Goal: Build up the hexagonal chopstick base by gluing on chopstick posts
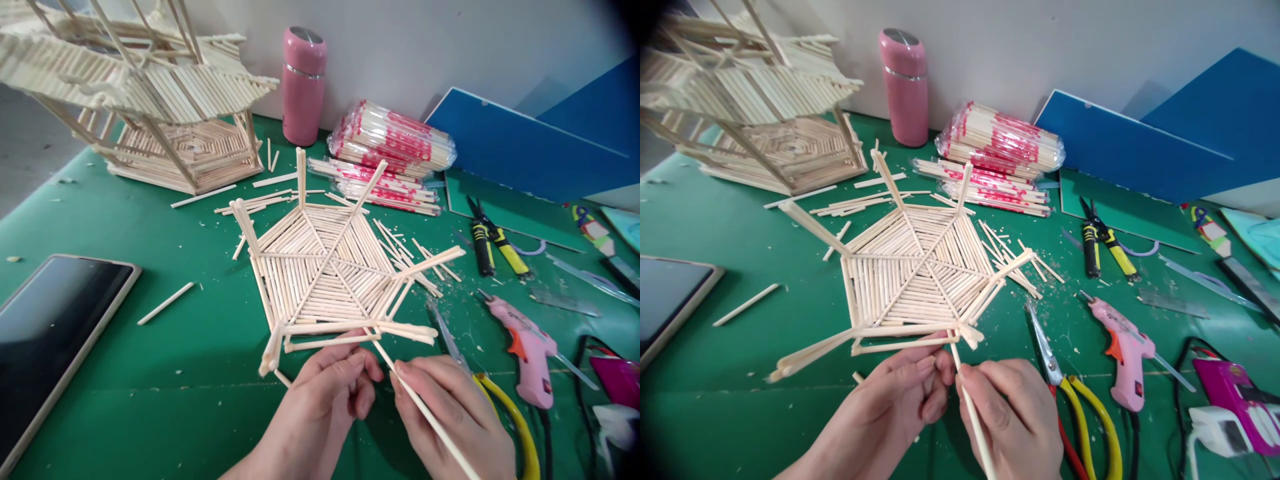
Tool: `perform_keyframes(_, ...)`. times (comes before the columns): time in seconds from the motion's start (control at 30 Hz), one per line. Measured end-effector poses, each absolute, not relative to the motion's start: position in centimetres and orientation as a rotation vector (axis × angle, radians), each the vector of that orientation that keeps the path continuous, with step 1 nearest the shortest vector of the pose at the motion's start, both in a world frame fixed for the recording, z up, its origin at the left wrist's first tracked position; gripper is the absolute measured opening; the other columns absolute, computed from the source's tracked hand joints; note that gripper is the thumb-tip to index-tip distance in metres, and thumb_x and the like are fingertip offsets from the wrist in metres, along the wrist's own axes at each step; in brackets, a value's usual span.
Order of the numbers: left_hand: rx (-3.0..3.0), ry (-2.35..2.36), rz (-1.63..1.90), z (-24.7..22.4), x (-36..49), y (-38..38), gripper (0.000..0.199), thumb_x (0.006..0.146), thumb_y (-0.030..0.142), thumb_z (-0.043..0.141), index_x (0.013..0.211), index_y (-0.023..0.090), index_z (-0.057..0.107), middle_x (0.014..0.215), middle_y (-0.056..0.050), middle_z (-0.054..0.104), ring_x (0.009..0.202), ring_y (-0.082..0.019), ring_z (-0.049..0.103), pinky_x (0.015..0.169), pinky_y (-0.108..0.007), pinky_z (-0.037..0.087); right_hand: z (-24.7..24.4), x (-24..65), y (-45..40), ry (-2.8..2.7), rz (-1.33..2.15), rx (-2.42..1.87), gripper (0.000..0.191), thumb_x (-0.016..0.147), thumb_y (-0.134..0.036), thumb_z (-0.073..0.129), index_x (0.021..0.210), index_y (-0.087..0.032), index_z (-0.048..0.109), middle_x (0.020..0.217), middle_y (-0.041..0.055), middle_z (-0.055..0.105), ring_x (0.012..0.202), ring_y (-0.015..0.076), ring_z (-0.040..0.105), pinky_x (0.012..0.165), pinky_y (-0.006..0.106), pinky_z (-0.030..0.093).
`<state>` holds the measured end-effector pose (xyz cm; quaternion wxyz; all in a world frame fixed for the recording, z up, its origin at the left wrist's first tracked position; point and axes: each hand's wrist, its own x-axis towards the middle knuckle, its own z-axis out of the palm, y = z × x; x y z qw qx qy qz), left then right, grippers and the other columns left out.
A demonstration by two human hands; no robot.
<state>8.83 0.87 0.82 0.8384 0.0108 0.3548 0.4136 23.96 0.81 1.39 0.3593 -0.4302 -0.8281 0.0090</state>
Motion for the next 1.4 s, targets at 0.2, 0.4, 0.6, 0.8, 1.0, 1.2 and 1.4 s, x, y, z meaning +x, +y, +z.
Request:
perform_keyframes(0.2,0.05,0.772,0.864,0.9,9.0,0.8,0.01,0.071,0.021,0.056,0.073,0.012,0.06,0.071,-0.004,0.053,0.055,-0.009,0.038,0.057,-0.026,0.03,1.4,23.9,0.7,-2.156,0.019,-1.112,0.02,0.071,-0.004,0.058,0.089,-0.013,0.06,0.068,0.0055,0.062,0.06,0.0126,0.058,0.056,0.024,0.05)
perform_keyframes(0.4,0.085,0.741,0.874,0.8,8.9,0.7,0.01,0.07,0.018,0.054,0.077,0.013,0.06,0.074,-0.003,0.052,0.056,-0.009,0.038,0.06,-0.027,0.031,1.3,23.9,0.5,-2.143,0.017,-1.122,0.021,0.07,-0.005,0.059,0.089,-0.013,0.06,0.069,0.0057,0.062,0.062,0.0137,0.058,0.057,0.026,0.05)
perform_keyframes(0.6,0.111,0.728,0.868,0.7,8.8,0.8,0.012,0.072,0.017,0.052,0.08,0.012,0.059,0.076,-0.004,0.052,0.057,-0.009,0.038,0.06,-0.027,0.031,1.8,23.6,0.8,-2.132,0.002,-1.13,0.018,0.073,-0.007,0.056,0.089,-0.015,0.06,0.068,0.0048,0.063,0.059,0.0129,0.059,0.055,0.024,0.05)
perform_keyframes(0.8,0.107,0.732,0.868,0.8,8.8,0.8,0.01,0.072,0.016,0.052,0.078,0.012,0.059,0.075,-0.003,0.052,0.057,-0.009,0.038,0.061,-0.027,0.03,1.8,23.5,0.9,-2.141,-0.024,-1.135,0.02,0.073,-0.007,0.057,0.09,-0.017,0.06,0.067,0.0039,0.064,0.058,0.0127,0.06,0.055,0.024,0.051)
perform_keyframes(1.0,0.134,0.715,0.884,0.8,9.0,0.8,0.01,0.071,0.02,0.056,0.078,0.012,0.057,0.072,-0.002,0.052,0.052,-0.008,0.039,0.055,-0.026,0.026,1.7,23.7,1.1,-2.142,-0.057,-1.093,0.019,0.073,-0.008,0.057,0.089,-0.017,0.062,0.066,0.0032,0.064,0.057,0.0118,0.061,0.054,0.022,0.05)
perform_keyframes(1.2,0.126,0.696,0.927,-0.5,9.5,0.8,0.02,0.062,0.02,0.06,0.08,0.012,0.057,0.066,0.0,0.052,0.041,-0.005,0.039,0.045,-0.025,0.016,1.5,23.3,1.4,-2.108,-0.12,-1.04,0.017,0.071,-0.004,0.058,0.085,-0.014,0.063,0.061,0.0045,0.064,0.052,0.0117,0.06,0.051,0.02,0.05)
perform_keyframes(1.4,0.141,0.686,0.961,-0.9,9.5,0.8,0.016,0.06,0.021,0.06,0.073,0.011,0.057,0.066,0.0,0.053,0.038,-0.004,0.04,0.043,-0.025,0.017,1.4,23.7,1.5,-2.118,-0.186,-0.991,0.015,0.073,-0.007,0.056,0.083,-0.016,0.063,0.06,0.0031,0.064,0.05,0.0114,0.06,0.049,0.02,0.05)
